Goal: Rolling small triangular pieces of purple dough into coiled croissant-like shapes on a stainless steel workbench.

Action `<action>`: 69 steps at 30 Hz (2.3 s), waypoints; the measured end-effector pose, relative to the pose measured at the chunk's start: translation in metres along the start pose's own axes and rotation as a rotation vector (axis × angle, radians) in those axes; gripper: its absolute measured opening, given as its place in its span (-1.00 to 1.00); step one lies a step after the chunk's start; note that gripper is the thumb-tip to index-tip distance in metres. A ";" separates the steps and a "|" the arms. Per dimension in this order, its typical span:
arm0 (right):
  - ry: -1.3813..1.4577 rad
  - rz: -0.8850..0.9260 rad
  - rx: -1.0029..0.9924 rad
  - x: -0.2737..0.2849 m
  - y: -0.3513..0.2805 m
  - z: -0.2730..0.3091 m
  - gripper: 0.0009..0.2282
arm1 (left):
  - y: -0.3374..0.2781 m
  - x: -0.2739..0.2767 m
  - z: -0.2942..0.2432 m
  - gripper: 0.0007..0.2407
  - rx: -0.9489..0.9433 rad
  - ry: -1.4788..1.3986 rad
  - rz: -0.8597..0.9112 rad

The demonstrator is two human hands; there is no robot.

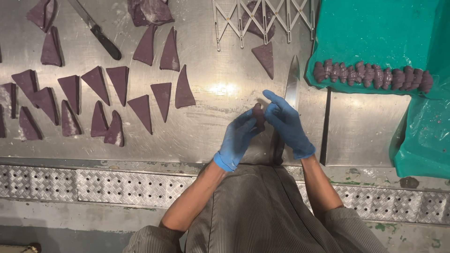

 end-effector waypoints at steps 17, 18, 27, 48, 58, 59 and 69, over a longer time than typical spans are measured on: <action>0.231 -0.216 -0.004 0.068 -0.020 -0.030 -0.50 | 0.032 -0.029 0.045 -0.66 0.107 -0.001 -0.053; 0.252 -0.237 -0.015 0.075 -0.022 -0.033 -0.50 | 0.035 -0.036 0.044 -0.67 0.104 0.037 -0.053; 0.340 -0.256 0.012 0.118 -0.027 -0.040 -0.54 | 0.068 -0.055 0.082 -0.67 0.117 0.044 -0.066; 0.086 -0.444 -0.215 0.251 0.034 -0.170 -0.78 | 0.202 -0.032 0.090 -0.45 -0.051 0.613 -0.306; -0.783 -0.454 -0.087 0.271 0.133 -0.122 -0.62 | 0.200 0.021 -0.039 -0.54 -0.533 1.624 -0.710; -0.786 -0.448 -0.083 0.268 0.136 -0.123 -0.62 | 0.206 0.021 -0.043 -0.54 -0.534 1.620 -0.716; -1.163 -0.571 0.209 0.236 0.122 -0.056 -0.74 | 0.246 -0.003 -0.068 -0.57 -0.462 1.766 -0.584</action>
Point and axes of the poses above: each hand's wrist, its own y-axis towards the middle knuckle, its own x-axis out of the back of the hand, z = x × y, the point moved 10 cm from there along y, towards the middle knuckle, and after that the axes turned 3 degrees about x, right-handed, at the moved point
